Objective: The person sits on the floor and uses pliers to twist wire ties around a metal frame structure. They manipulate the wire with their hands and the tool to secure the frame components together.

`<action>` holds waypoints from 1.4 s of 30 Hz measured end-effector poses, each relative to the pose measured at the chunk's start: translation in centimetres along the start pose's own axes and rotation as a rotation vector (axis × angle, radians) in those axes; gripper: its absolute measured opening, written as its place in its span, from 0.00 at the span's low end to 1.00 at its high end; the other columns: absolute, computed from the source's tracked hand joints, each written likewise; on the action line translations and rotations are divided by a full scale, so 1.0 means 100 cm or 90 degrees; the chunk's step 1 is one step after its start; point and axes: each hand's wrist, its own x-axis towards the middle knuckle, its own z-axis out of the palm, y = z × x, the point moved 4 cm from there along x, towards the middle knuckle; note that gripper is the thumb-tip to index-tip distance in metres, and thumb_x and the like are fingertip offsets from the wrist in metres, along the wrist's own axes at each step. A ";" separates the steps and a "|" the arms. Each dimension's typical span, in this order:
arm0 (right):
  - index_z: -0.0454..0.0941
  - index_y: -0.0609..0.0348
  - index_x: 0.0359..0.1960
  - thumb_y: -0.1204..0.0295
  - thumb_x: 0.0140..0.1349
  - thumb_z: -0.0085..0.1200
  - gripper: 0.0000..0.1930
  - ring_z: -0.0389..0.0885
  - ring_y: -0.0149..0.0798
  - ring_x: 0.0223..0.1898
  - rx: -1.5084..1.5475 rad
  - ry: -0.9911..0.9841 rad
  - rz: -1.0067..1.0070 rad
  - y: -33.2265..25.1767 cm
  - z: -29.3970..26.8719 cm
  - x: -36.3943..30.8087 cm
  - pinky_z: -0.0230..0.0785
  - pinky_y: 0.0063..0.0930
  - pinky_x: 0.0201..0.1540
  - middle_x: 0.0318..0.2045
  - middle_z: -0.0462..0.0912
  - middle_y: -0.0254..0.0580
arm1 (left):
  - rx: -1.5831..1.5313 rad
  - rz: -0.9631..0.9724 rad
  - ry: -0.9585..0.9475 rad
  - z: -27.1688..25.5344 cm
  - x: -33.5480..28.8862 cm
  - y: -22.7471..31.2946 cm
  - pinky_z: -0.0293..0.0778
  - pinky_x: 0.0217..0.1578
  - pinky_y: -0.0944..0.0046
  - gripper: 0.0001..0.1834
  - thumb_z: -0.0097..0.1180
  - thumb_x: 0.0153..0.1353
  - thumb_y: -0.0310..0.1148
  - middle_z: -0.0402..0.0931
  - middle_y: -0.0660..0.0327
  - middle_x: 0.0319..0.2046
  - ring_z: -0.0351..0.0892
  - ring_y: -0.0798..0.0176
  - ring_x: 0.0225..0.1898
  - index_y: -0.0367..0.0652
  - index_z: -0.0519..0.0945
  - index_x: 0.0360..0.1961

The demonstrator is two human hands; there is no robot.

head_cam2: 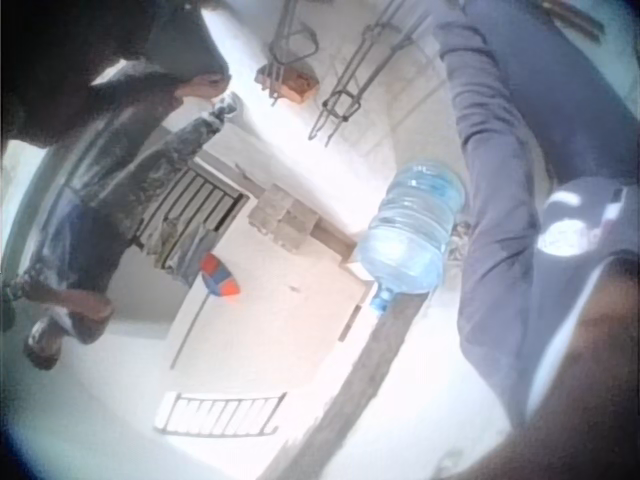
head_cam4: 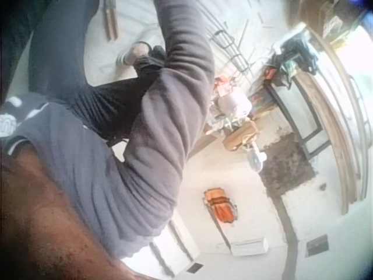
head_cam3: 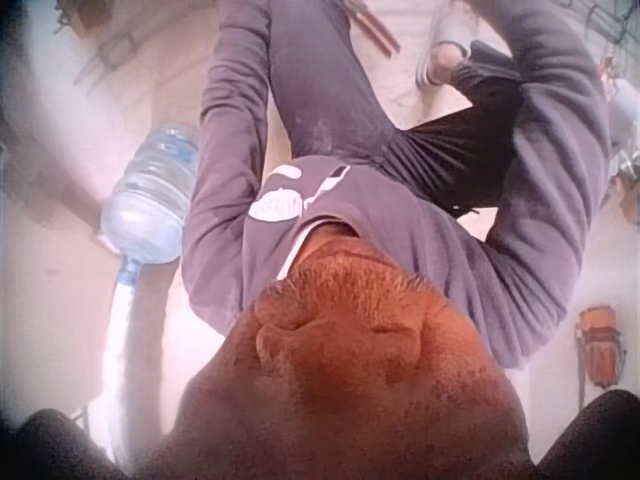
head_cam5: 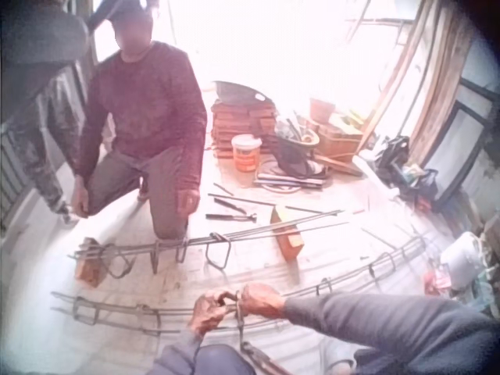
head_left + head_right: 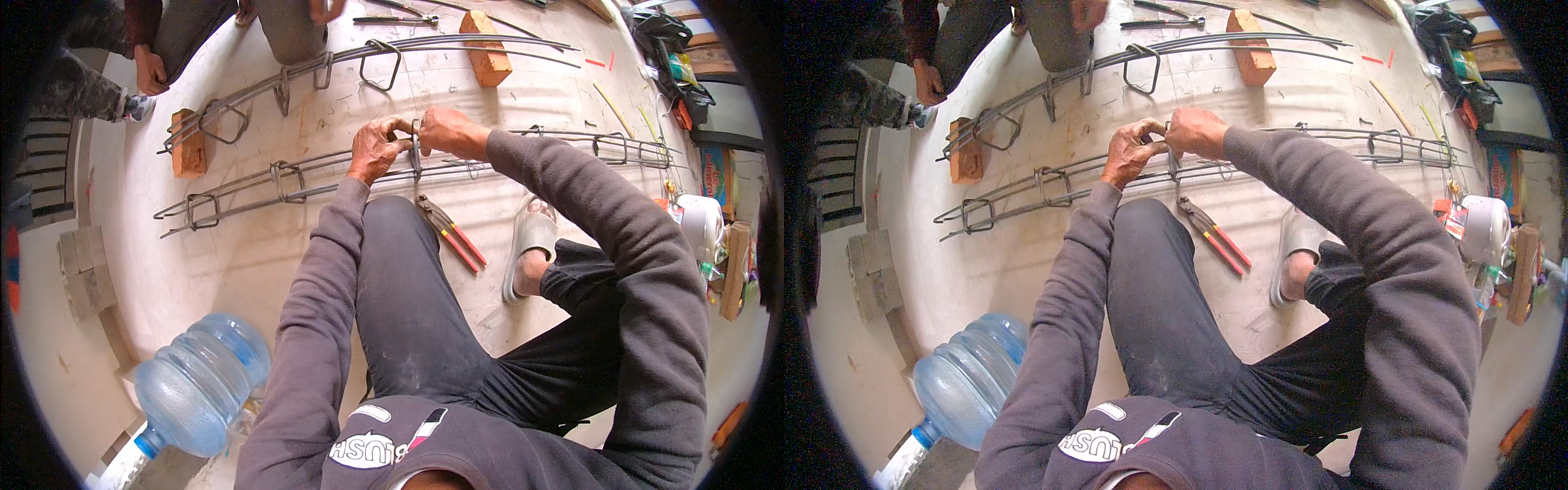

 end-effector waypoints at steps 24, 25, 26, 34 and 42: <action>0.83 0.53 0.23 0.69 0.57 0.57 0.07 0.86 0.43 0.28 -0.556 0.285 -0.468 -0.065 -0.034 0.012 0.79 0.35 0.30 0.24 0.85 0.41 | 0.028 -0.102 0.068 0.003 -0.010 0.025 0.76 0.42 0.59 0.15 0.70 0.46 0.39 0.86 0.59 0.36 0.84 0.58 0.38 0.45 0.87 0.35; 0.83 0.54 0.23 0.69 0.57 0.56 0.07 0.86 0.43 0.29 -0.548 0.288 -0.467 -0.067 -0.034 0.014 0.79 0.35 0.30 0.24 0.85 0.41 | 0.042 -0.133 0.088 0.004 -0.010 0.022 0.71 0.45 0.57 0.13 0.70 0.46 0.39 0.86 0.61 0.34 0.84 0.58 0.37 0.46 0.87 0.32; 0.83 0.54 0.23 0.69 0.57 0.56 0.08 0.86 0.43 0.29 -0.540 0.290 -0.465 -0.068 -0.033 0.016 0.79 0.35 0.30 0.25 0.85 0.42 | 0.055 -0.165 0.107 0.007 -0.010 0.017 0.67 0.48 0.55 0.11 0.70 0.45 0.40 0.86 0.63 0.32 0.83 0.58 0.36 0.48 0.87 0.30; 0.83 0.55 0.25 0.69 0.59 0.53 0.08 0.86 0.45 0.31 -0.458 0.326 -0.421 -0.053 -0.032 0.033 0.80 0.37 0.32 0.26 0.84 0.44 | 0.018 -0.243 0.194 0.018 -0.007 0.019 0.64 0.50 0.56 0.07 0.68 0.42 0.37 0.85 0.63 0.25 0.81 0.56 0.31 0.48 0.85 0.21; 0.83 0.60 0.29 0.74 0.56 0.54 0.06 0.86 0.50 0.35 -0.395 0.288 -0.299 -0.041 -0.040 0.035 0.80 0.41 0.35 0.30 0.84 0.51 | 0.072 -0.181 0.233 0.014 -0.007 0.021 0.75 0.40 0.59 0.11 0.65 0.42 0.39 0.85 0.57 0.26 0.83 0.56 0.29 0.44 0.87 0.25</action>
